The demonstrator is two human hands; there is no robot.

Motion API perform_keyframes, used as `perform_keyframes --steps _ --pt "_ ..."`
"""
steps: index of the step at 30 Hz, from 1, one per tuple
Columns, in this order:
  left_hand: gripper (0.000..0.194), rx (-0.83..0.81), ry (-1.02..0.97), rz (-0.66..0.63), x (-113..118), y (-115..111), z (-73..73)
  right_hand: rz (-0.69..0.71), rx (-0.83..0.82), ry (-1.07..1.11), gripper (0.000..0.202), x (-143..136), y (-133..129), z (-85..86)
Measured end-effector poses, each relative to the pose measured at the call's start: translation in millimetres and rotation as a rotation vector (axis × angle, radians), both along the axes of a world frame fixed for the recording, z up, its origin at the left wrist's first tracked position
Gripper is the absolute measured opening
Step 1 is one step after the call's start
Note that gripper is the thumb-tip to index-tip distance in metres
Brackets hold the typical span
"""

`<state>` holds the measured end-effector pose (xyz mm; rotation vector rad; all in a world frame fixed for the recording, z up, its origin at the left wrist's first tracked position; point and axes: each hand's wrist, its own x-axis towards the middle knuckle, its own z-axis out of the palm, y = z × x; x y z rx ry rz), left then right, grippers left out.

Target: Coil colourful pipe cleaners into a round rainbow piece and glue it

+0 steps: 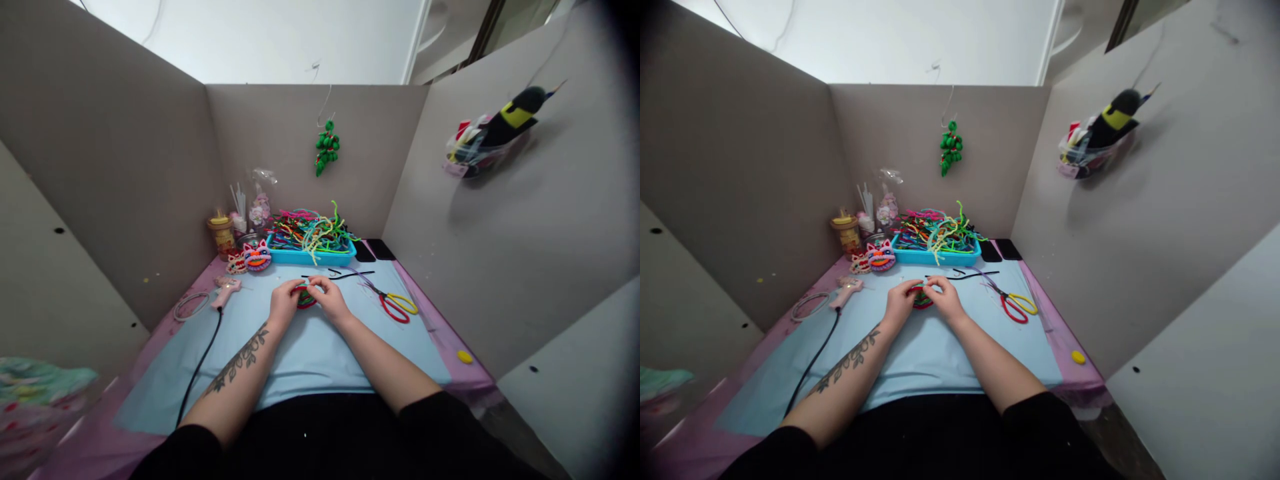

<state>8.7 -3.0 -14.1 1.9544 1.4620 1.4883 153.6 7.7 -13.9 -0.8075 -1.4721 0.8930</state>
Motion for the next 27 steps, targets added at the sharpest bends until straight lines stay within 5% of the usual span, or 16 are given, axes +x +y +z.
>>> perform_keyframes --steps 6,12,16,21,27 --pt "0.022 0.004 -0.008 -0.029 1 0 -0.7 0.065 -0.049 0.06 0.019 -1 5 -4.3" --pt "0.037 -0.14 -0.254 -0.015 6 6 0.3 0.0 -0.048 0.083 0.02 0 2 0.3" --pt "0.025 -0.131 -0.118 -0.031 4 3 1.7 0.029 0.015 0.041 0.017 0 -5 4.7" --pt "0.036 -0.044 0.055 -0.051 3 -3 3.0 -0.019 0.088 -0.036 0.013 -1 -7 4.7" --pt "0.039 -0.104 -0.125 -0.024 6 2 1.2 -0.044 0.09 -0.037 0.013 1 -6 5.1"
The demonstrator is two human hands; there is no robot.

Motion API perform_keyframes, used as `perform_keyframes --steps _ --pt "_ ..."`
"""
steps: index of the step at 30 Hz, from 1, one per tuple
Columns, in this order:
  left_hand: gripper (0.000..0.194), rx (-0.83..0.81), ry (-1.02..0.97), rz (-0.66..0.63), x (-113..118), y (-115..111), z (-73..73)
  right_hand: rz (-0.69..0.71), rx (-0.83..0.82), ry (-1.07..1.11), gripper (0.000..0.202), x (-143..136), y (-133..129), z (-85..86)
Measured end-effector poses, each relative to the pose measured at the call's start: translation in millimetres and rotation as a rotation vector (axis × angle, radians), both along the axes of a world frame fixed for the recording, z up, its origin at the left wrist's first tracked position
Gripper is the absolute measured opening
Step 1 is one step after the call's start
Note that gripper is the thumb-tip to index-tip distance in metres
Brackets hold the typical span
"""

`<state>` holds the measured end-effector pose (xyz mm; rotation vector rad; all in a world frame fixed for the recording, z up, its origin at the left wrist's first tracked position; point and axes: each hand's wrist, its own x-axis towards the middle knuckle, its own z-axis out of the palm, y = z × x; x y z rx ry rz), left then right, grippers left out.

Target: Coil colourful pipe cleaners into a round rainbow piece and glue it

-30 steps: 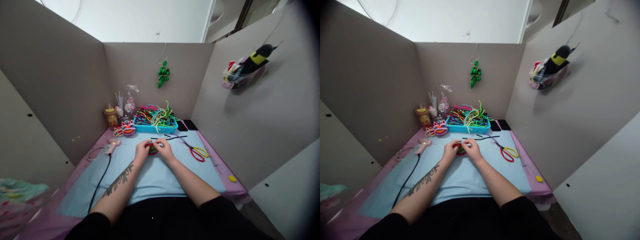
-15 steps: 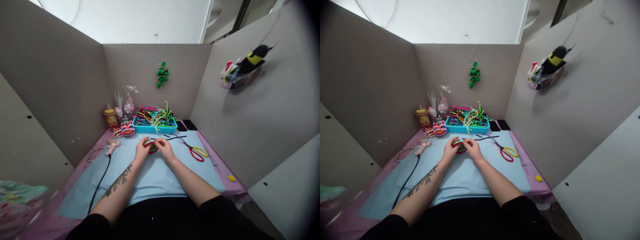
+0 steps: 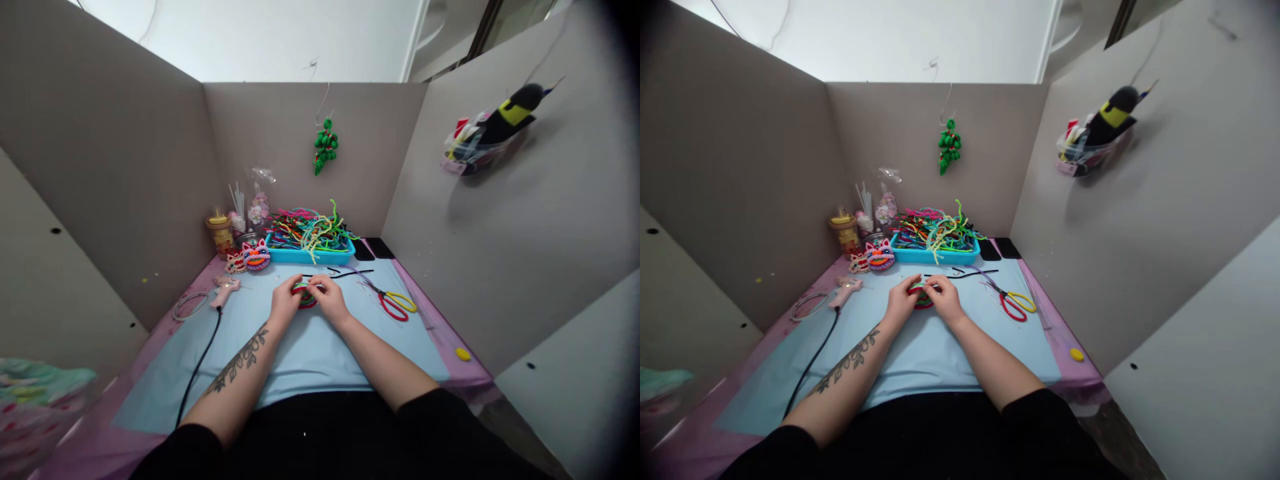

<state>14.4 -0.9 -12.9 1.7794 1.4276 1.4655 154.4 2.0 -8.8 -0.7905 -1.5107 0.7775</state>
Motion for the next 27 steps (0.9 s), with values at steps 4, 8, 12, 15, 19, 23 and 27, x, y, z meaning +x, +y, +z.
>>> perform_keyframes --steps 4,8,12,15,19,23,27 --pt "0.04 -0.103 -0.219 0.016 0 5 0.3 -0.052 -0.056 0.029 0.016 0 0 -0.1" --pt "0.026 -0.1 -0.094 0.028 -1 4 -0.8 -0.079 0.039 -0.07 0.016 -1 -1 -2.1" --pt "0.034 -0.021 0.09 0.022 0 -2 -1.5 -0.155 0.269 -0.306 0.016 0 -2 -1.9" --pt "0.035 0.011 0.192 -0.031 2 -6 -0.3 -0.218 0.371 -0.457 0.017 1 -2 -0.7" --pt "0.03 -0.012 0.213 -0.035 4 -6 1.2 -0.283 0.415 -0.607 0.02 2 0 -0.9" --pt "0.028 -0.044 0.123 0.054 4 -3 2.3 -0.32 0.39 -0.59 0.021 1 4 -3.8" --pt "0.026 -0.079 0.06 0.029 3 -2 3.7 -0.295 0.37 -0.512 0.02 2 8 -7.1"
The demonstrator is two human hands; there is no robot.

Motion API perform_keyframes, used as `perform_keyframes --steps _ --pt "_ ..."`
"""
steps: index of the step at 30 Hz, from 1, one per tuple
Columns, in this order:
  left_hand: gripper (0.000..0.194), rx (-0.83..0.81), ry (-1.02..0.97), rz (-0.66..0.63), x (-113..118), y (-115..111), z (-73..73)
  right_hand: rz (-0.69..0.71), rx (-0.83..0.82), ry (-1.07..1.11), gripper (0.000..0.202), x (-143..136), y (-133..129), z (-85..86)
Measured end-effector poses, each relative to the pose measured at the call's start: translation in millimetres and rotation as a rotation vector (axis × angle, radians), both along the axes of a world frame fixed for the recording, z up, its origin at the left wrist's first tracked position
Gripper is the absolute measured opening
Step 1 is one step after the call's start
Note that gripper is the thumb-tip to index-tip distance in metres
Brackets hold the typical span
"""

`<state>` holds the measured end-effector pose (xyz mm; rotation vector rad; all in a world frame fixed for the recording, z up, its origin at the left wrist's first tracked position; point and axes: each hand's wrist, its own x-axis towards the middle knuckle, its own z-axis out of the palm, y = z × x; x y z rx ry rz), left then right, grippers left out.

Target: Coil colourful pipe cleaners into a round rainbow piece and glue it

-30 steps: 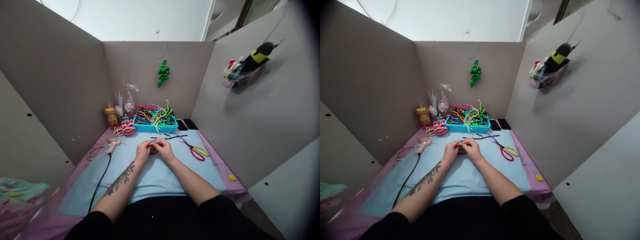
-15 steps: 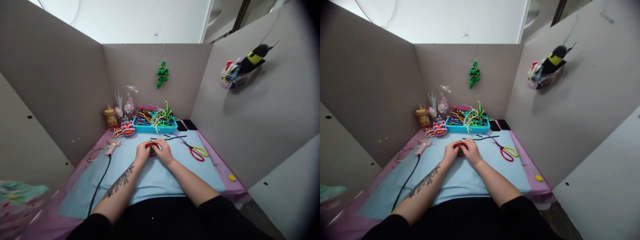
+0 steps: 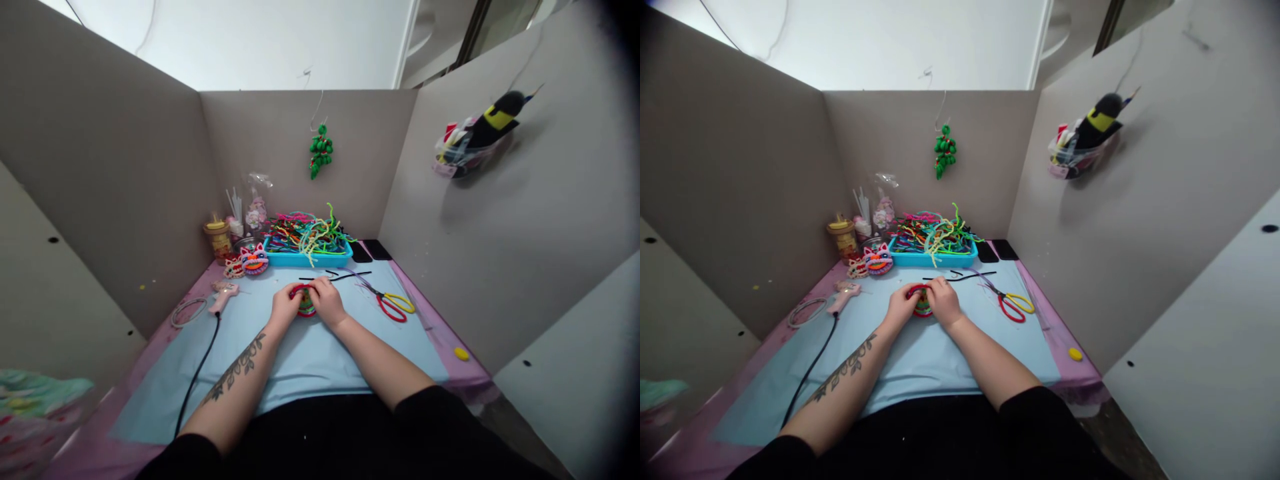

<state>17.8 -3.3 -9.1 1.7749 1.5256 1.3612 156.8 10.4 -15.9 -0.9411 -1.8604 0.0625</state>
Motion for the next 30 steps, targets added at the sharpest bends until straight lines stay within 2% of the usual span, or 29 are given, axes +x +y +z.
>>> perform_keyframes --steps 17,24,27,30 --pt "0.025 0.057 0.088 0.027 -2.4 -0.8 -3.9 0.069 -0.004 0.063 0.02 0.0 -2.3 0.3" --pt "0.026 0.083 0.071 -0.011 -1.2 -3.7 -5.4 -0.001 -0.03 0.051 0.021 -0.2 -2.0 0.4" --pt "0.024 0.075 0.013 -0.055 1.3 -4.6 -3.9 -0.037 -0.01 0.035 0.021 0.5 -0.2 -0.1" --pt "0.032 0.013 -0.226 -0.192 4.0 -5.9 1.6 -0.023 0.017 0.065 0.02 3.9 2.1 0.8"
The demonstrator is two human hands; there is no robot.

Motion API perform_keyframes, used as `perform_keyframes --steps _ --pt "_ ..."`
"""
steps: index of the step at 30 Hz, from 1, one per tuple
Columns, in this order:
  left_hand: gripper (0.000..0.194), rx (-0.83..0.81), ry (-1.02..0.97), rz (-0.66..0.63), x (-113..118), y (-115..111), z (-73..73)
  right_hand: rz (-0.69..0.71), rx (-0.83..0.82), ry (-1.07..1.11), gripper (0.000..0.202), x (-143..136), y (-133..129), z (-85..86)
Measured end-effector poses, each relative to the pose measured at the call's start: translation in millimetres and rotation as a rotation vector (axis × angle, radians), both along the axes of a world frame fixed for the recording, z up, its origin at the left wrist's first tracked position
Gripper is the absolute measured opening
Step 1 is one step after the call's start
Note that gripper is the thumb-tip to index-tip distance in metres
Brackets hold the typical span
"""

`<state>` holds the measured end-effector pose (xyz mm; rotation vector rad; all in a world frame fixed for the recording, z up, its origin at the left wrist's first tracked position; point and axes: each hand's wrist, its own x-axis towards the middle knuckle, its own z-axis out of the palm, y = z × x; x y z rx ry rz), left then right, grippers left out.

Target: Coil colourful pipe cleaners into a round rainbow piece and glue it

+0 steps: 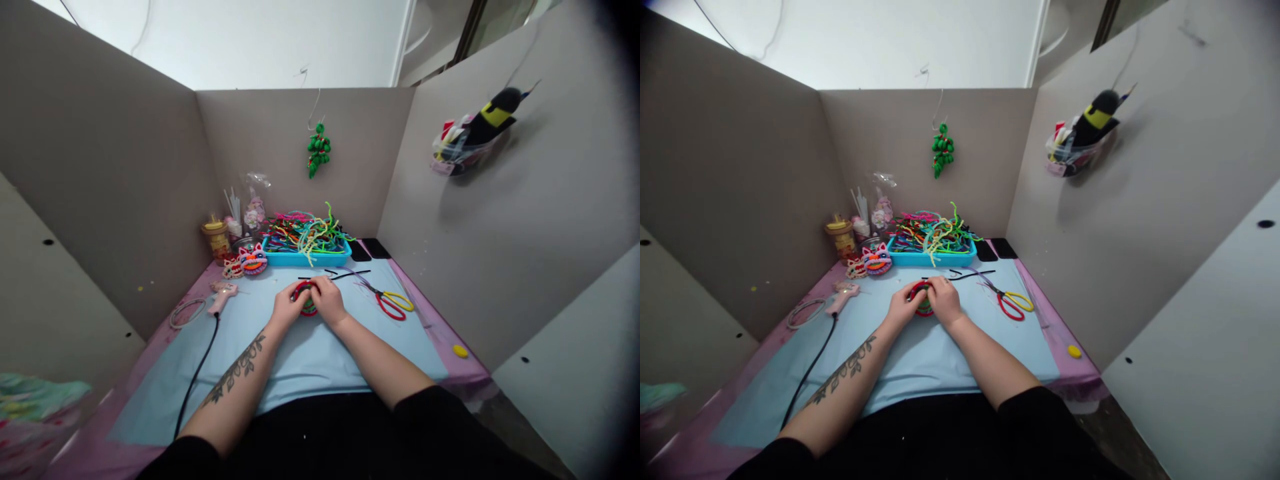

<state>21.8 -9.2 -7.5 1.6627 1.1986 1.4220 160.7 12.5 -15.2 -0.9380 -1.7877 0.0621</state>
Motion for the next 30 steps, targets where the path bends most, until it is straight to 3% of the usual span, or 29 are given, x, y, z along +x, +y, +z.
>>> perform_keyframes --steps 5,8,10,14,19,25,30 --pt "0.062 -0.44 -0.519 -0.44 -5 -6 10.7 0.168 0.095 0.137 0.018 6 1 3.3" --pt "0.066 -0.565 -0.595 -0.699 -11 -10 14.4 0.202 0.107 0.201 0.019 6 -3 5.7" --pt "0.066 -0.547 -0.586 -0.734 -13 -11 15.3 0.243 0.107 0.213 0.019 6 -5 7.1" --pt "0.071 -0.4 -0.461 -0.592 -8 -8 13.2 0.277 0.079 0.189 0.021 3 -6 6.5" --pt "0.081 -0.074 -0.246 -0.234 -3 0 7.3 0.209 -0.147 0.42 0.024 -1 -2 3.1" --pt "0.075 0.178 0.06 0.032 -6 2 3.4 0.507 -0.577 0.651 0.025 -4 -1 3.7" --pt "0.068 0.281 0.159 0.103 -5 2 3.8 0.604 -0.648 0.721 0.029 -7 -2 3.6"
